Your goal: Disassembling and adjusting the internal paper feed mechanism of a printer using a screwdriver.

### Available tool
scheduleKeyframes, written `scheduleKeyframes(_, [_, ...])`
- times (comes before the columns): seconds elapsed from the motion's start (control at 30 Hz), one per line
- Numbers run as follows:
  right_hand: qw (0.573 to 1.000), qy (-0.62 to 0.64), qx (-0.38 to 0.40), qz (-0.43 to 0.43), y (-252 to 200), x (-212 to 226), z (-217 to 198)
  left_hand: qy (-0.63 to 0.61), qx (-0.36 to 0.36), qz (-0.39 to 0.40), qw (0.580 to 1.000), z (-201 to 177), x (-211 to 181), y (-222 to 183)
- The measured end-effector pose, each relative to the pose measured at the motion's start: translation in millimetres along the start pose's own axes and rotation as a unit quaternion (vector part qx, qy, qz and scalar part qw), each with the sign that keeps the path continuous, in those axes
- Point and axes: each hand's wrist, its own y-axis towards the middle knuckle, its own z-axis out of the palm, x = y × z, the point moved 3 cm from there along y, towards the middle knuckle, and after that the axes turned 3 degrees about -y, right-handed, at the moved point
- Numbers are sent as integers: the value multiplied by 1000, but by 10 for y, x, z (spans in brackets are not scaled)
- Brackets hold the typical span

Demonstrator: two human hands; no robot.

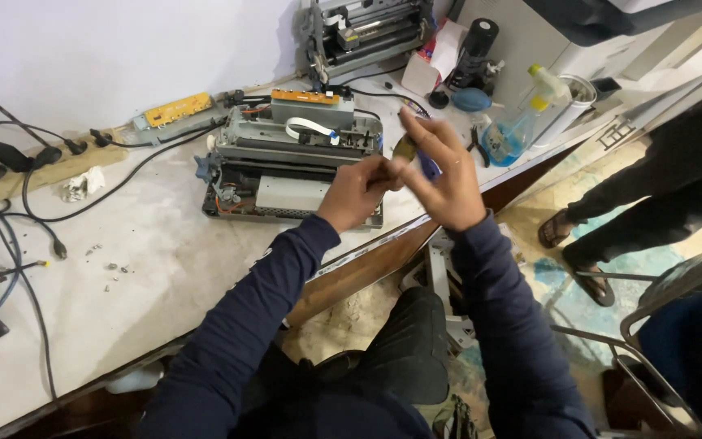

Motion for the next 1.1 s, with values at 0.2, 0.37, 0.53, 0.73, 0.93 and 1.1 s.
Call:
scheduleKeyframes(0.2, [996, -57, -63, 18, -82, -178, 30, 11, -65, -38, 997, 77, 77, -13])
scheduleKeyframes(0.37, [997, 69, -30, 1, -21, 69, 5, -44, 3, -35, 998, 46, -124, -18])
scheduleKeyframes(0.53, [997, -48, -55, 12, -114, -59, 94, 46, -48, -76, 995, 16, 51, 11])
scheduleKeyframes(0.73, [988, -70, -125, 49, -165, -149, 197, 46, -88, -18, 995, 50, -100, -28])
scheduleKeyframes(0.93, [995, 50, -84, 33, -117, 129, 158, 58, -36, 9, 998, 91, -42, -68])
scheduleKeyframes(1.1, [992, -63, -89, 56, -211, -106, 234, 120, -87, -10, 989, 76, 29, -20])
